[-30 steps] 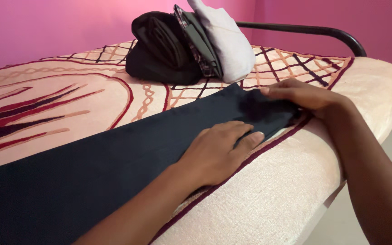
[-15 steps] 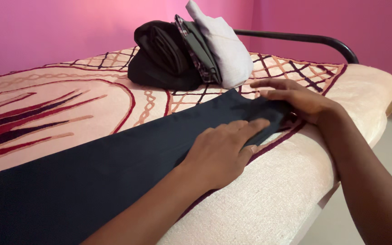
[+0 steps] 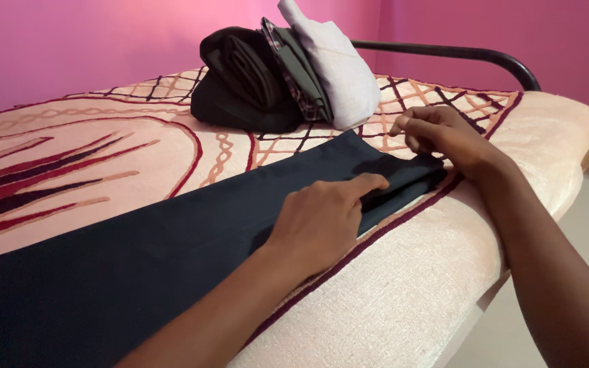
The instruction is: The person folds a large piece of dark fabric on a bed. They smooth the fabric, fold it lengthwise, and then fold it multiple times into a compact rectangular shape.
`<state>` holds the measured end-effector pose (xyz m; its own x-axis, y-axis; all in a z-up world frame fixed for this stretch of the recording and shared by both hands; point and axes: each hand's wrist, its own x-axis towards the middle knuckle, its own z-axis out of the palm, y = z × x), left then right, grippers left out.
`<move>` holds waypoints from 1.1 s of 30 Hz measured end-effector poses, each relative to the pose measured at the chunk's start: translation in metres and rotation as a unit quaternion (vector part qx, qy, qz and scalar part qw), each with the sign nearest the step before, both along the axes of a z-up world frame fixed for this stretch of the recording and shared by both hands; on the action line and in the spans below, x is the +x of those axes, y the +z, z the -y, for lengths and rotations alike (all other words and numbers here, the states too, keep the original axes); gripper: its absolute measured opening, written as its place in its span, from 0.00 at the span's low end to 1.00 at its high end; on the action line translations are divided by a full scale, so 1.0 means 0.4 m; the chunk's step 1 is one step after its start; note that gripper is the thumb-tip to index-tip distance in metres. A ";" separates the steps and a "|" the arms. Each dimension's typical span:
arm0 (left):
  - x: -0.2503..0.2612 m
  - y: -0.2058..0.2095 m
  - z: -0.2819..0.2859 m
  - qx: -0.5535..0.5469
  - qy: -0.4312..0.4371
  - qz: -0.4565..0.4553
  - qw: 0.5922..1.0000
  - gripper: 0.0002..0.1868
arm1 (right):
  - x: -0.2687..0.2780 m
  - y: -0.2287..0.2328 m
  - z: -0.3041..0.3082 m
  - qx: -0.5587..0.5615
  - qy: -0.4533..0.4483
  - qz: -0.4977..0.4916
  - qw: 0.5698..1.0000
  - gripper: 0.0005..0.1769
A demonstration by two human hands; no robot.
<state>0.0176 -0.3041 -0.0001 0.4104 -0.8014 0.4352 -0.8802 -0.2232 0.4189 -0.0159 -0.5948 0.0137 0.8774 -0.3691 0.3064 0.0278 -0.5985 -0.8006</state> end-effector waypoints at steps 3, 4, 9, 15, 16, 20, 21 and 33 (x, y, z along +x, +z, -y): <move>-0.004 -0.008 -0.001 -0.010 -0.018 -0.013 1.000 0.18 | -0.020 0.009 -0.014 0.035 0.141 0.001 0.989 0.15; -0.005 -0.012 -0.003 -0.011 -0.026 -0.013 1.000 0.17 | -0.020 0.010 -0.017 0.026 0.144 -0.014 0.989 0.14; 0.007 -0.033 0.006 -0.019 -0.073 0.040 0.996 0.16 | -0.007 0.002 -0.009 -0.007 0.081 -0.018 0.997 0.13; 0.015 -0.049 0.022 -0.043 -0.024 0.229 0.972 0.17 | -0.007 -0.005 0.001 0.005 0.059 -0.025 0.998 0.12; 0.017 -0.050 0.022 -0.060 -0.028 0.279 0.958 0.19 | -0.008 -0.005 0.001 0.005 0.080 -0.028 0.996 0.11; 0.023 -0.052 0.016 -0.111 -0.031 0.390 0.914 0.15 | -0.022 -0.003 -0.004 0.037 0.150 -0.046 0.987 0.09; 0.023 -0.053 0.015 -0.117 -0.034 0.410 0.904 0.08 | -0.027 -0.003 -0.006 0.053 0.165 -0.052 0.984 0.08; 0.035 -0.045 0.015 -0.090 -0.053 0.420 0.902 0.06 | -0.031 -0.008 0.013 0.002 0.275 -0.059 0.960 0.08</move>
<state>0.0318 -0.3101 -0.0182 -0.1993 -0.7022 0.6835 -0.9162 -0.1140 -0.3842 -0.0282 -0.5999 0.0107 0.9685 0.1583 0.1923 0.2472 -0.5164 -0.8199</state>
